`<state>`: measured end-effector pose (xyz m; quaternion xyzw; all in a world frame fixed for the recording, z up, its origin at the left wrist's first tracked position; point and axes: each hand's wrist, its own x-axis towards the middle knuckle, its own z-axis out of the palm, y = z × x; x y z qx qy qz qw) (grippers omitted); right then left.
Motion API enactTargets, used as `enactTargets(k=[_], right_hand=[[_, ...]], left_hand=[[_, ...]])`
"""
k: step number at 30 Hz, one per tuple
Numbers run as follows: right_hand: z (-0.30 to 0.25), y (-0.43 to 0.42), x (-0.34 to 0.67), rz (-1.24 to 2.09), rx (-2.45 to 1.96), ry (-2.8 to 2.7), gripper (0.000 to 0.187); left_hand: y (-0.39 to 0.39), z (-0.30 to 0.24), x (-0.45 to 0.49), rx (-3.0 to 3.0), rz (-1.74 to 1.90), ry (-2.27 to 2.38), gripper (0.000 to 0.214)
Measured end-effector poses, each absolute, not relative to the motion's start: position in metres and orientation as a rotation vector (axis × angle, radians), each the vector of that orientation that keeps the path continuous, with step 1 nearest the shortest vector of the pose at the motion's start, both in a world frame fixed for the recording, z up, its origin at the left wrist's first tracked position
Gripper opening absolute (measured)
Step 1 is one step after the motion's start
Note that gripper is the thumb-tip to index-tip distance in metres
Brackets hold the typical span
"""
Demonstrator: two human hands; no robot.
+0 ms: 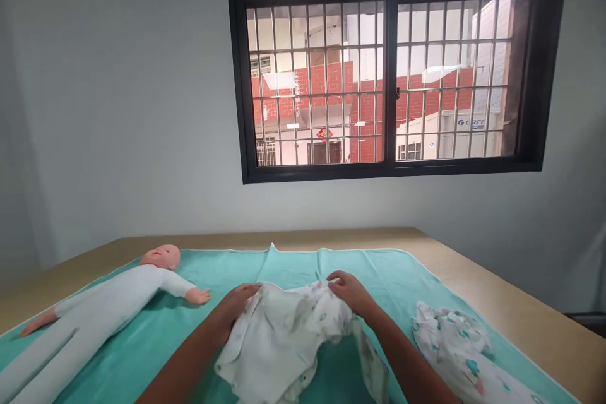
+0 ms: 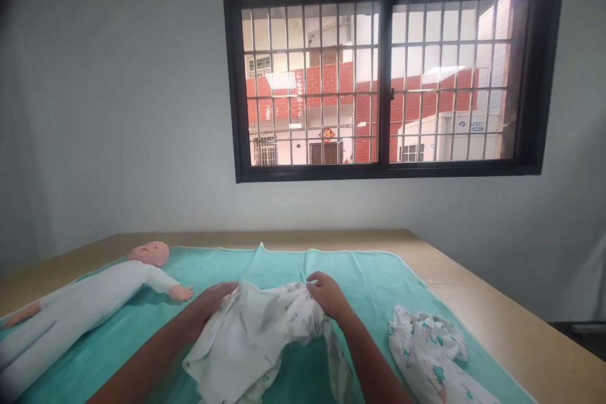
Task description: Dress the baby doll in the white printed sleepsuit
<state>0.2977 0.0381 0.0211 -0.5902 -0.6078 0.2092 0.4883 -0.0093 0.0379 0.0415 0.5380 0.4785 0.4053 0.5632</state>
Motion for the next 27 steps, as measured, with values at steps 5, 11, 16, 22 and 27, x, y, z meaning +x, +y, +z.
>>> enactTargets(k=[5, 11, 16, 22, 27], right_hand=[[-0.021, 0.047, 0.316, 0.624, -1.525, -1.535, 0.031], [-0.004, 0.04, 0.313, 0.686, -1.543, -1.655, 0.042], [0.03, -0.004, 0.29, 0.735, -1.554, -2.238, 0.04], [0.03, -0.018, 0.274, 0.279, -1.652, -2.462, 0.01], [0.032, -0.012, 0.274, -0.016, -1.686, -2.153, 0.023]], left_hand=[[0.074, -0.022, -0.014, 1.812, 1.143, 1.562, 0.047], [0.05, -0.029, -0.004, 2.536, 1.083, 1.327, 0.029], [0.031, -0.022, 0.013, 2.679, 1.032, 1.029, 0.025], [0.008, -0.015, 0.027, 2.622, 0.926, 0.851, 0.023], [0.007, -0.017, 0.03, 2.526, 0.91, 0.919, 0.033]])
